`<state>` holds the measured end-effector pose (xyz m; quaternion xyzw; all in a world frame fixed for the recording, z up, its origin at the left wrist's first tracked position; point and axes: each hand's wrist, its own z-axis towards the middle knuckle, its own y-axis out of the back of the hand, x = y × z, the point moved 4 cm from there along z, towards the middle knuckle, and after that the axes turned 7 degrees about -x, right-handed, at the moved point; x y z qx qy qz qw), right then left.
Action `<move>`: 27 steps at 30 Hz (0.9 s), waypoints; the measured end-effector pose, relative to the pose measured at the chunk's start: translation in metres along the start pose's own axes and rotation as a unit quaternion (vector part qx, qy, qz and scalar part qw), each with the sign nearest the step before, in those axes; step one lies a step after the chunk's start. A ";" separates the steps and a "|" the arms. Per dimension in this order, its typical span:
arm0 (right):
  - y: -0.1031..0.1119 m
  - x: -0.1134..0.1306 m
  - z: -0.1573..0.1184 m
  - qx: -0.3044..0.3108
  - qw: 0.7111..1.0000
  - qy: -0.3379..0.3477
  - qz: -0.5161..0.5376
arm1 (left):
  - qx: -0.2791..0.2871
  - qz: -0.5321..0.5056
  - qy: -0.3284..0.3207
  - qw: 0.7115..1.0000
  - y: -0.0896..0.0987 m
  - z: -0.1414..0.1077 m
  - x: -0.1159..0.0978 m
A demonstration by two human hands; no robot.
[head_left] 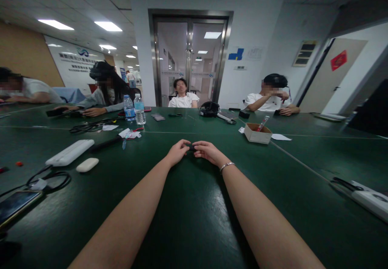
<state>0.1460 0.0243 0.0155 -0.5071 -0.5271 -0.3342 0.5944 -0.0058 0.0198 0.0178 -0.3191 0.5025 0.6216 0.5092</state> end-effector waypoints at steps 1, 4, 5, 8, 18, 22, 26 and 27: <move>0.000 0.000 0.000 -0.001 1.000 0.001 -0.001 | 0.005 -0.002 -0.002 1.000 -0.001 0.000 0.001; 0.000 0.000 0.000 -0.006 1.000 0.003 0.002 | 0.017 -0.014 -0.004 1.000 -0.002 0.003 0.006; 0.000 0.000 0.000 -0.007 1.000 0.001 0.001 | 0.015 -0.013 -0.006 1.000 -0.002 0.004 0.008; -0.001 0.001 -0.001 -0.009 1.000 -0.003 -0.002 | 0.001 -0.004 -0.014 1.000 -0.001 0.005 0.010; -0.001 0.001 -0.001 -0.006 1.000 -0.002 0.010 | 0.002 0.002 -0.015 1.000 -0.001 0.004 0.006; -0.001 0.001 -0.002 -0.004 1.000 0.000 0.011 | 0.015 0.003 -0.016 1.000 -0.002 0.003 0.006; -0.002 0.002 -0.002 -0.007 1.000 0.000 0.010 | 0.015 0.003 -0.013 1.000 -0.002 0.002 0.003; -0.002 0.002 -0.002 -0.008 1.000 0.000 0.009 | 0.016 0.003 -0.014 1.000 -0.002 0.002 0.003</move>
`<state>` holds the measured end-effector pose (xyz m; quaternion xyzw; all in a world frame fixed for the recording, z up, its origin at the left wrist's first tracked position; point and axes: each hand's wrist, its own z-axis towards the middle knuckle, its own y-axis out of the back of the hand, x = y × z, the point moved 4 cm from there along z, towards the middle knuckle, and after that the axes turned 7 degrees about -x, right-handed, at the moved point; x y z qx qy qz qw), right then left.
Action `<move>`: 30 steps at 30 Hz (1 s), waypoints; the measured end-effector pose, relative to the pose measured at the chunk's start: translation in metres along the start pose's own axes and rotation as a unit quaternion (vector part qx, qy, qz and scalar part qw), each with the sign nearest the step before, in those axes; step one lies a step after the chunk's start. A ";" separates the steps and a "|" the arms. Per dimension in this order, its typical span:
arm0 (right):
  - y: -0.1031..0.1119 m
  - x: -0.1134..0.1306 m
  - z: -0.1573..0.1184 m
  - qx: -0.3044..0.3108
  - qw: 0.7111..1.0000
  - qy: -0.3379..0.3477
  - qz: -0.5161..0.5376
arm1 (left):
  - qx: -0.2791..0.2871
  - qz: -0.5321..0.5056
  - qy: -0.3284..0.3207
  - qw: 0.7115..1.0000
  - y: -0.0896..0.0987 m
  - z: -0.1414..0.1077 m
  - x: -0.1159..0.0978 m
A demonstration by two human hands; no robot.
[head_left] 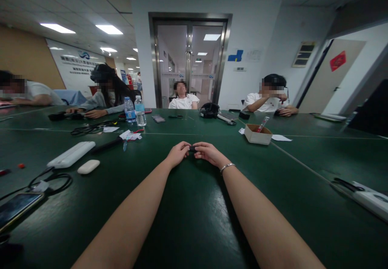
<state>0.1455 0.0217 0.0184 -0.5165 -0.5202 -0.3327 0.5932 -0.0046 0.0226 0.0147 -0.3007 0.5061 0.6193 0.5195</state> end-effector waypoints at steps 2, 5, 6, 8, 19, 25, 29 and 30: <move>0.000 0.000 0.000 0.000 1.000 -0.001 -0.002 | 0.005 0.002 -0.006 1.000 -0.001 0.000 0.000; -0.001 0.000 -0.001 -0.001 1.000 0.000 -0.003 | 0.007 0.009 -0.008 1.000 -0.001 0.000 0.002; -0.001 0.001 -0.001 -0.002 1.000 0.000 -0.003 | 0.003 0.012 -0.006 1.000 0.000 0.001 0.003; -0.001 0.001 -0.001 -0.004 1.000 -0.001 -0.004 | -0.012 0.017 -0.006 1.000 0.002 0.001 0.003; -0.001 0.001 -0.002 -0.006 1.000 -0.001 0.005 | -0.011 -0.019 0.017 1.000 0.002 0.002 0.004; -0.001 0.002 -0.003 -0.011 1.000 -0.006 -0.001 | -0.032 0.001 0.021 0.999 0.004 0.002 0.005; -0.001 0.001 -0.002 -0.005 1.000 -0.002 0.004 | -0.019 -0.003 0.010 1.000 0.002 0.003 0.005; -0.001 0.001 -0.002 -0.003 1.000 -0.001 0.003 | -0.015 0.000 0.007 1.000 0.002 0.002 0.005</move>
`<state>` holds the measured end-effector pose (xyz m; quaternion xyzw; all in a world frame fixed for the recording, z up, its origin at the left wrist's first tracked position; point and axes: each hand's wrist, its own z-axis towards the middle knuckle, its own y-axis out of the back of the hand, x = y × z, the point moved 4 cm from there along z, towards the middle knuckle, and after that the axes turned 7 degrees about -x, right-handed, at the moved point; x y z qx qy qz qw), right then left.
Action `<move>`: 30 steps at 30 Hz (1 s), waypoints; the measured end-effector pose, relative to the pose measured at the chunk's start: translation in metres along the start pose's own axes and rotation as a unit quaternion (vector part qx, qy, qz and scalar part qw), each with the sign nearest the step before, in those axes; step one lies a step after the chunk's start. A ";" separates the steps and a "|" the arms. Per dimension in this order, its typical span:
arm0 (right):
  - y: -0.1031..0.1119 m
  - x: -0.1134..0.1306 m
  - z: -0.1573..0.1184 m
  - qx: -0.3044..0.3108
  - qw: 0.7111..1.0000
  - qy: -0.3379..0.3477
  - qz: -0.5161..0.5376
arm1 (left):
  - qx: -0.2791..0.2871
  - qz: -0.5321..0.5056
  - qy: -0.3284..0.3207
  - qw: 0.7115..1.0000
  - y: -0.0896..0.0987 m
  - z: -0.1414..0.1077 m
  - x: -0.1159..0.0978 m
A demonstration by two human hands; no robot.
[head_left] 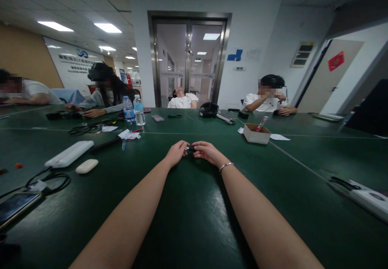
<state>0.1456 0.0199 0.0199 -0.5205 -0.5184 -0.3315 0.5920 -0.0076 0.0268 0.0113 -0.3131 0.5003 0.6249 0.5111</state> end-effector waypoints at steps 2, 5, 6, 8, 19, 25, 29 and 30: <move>0.000 0.000 0.001 0.002 1.000 0.000 -0.001 | -0.001 0.010 -0.005 1.000 0.000 0.000 -0.001; 0.001 -0.001 0.002 0.001 1.000 -0.001 -0.002 | -0.012 0.021 -0.014 1.000 0.001 -0.001 -0.003; 0.001 -0.001 0.002 0.001 1.000 -0.001 -0.001 | -0.013 0.023 -0.015 1.000 0.002 -0.002 -0.004; 0.001 -0.001 0.002 0.000 1.000 0.000 0.000 | -0.009 0.023 -0.014 1.000 0.002 -0.003 -0.006; 0.001 -0.001 0.002 -0.003 1.000 0.000 0.003 | -0.022 0.020 -0.010 1.000 0.002 0.000 -0.002; -0.001 0.001 -0.001 0.004 1.000 0.002 0.010 | -0.004 0.023 -0.015 1.000 0.000 -0.001 -0.001; -0.001 0.001 -0.001 -0.003 1.000 -0.001 0.008 | -0.002 0.024 -0.004 1.000 0.000 -0.001 -0.001; 0.000 0.001 0.000 -0.003 1.000 -0.001 0.008 | -0.006 0.023 -0.003 1.000 0.001 -0.001 -0.001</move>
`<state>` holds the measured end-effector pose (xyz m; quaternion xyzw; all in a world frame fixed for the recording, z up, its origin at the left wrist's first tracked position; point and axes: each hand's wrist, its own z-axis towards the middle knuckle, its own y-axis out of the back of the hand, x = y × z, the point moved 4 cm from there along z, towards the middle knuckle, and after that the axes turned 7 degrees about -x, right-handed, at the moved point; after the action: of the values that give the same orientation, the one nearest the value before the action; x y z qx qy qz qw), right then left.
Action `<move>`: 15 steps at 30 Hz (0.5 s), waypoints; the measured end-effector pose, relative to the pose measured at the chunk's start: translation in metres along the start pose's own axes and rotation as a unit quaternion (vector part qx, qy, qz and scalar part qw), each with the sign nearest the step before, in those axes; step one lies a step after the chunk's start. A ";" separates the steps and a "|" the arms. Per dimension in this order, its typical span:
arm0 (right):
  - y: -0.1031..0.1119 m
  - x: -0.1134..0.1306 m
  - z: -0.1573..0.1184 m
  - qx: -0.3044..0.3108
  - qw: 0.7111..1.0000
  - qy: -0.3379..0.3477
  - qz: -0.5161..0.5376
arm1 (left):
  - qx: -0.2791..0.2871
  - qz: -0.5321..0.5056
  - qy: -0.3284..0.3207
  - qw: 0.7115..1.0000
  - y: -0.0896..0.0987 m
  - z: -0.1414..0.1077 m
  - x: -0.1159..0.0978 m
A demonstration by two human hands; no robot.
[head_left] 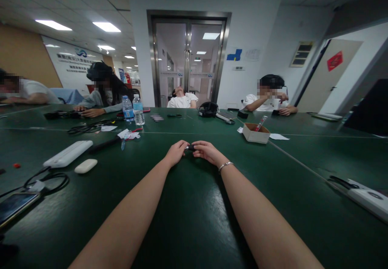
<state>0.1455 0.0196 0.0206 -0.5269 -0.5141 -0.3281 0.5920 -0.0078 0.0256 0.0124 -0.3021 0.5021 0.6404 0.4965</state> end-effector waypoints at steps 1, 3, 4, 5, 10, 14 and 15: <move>0.000 0.000 0.000 0.000 1.000 0.000 0.000 | -0.004 -0.001 0.000 1.000 0.000 0.000 0.000; 0.001 -0.001 0.001 0.002 1.000 0.001 -0.003 | -0.011 -0.003 -0.004 1.000 0.001 0.001 0.000; 0.001 -0.001 0.001 0.003 1.000 0.001 -0.004 | -0.015 -0.003 -0.005 1.000 0.002 0.001 0.001; 0.002 -0.001 0.002 0.003 1.000 0.001 -0.005 | -0.017 -0.002 -0.007 1.000 0.002 0.001 0.001; 0.003 -0.002 0.003 0.006 1.000 0.005 -0.002 | -0.005 0.000 -0.011 1.000 0.001 -0.001 -0.003; 0.002 -0.002 0.003 0.003 1.000 0.004 -0.005 | 0.001 -0.001 0.000 1.000 0.001 -0.002 -0.006; 0.002 -0.002 0.003 0.002 1.000 0.004 -0.006 | -0.002 -0.004 0.001 1.000 0.001 -0.002 -0.006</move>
<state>0.1463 0.0227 0.0175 -0.5213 -0.5153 -0.3330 0.5931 -0.0074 0.0212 0.0176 -0.3061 0.5003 0.6390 0.4977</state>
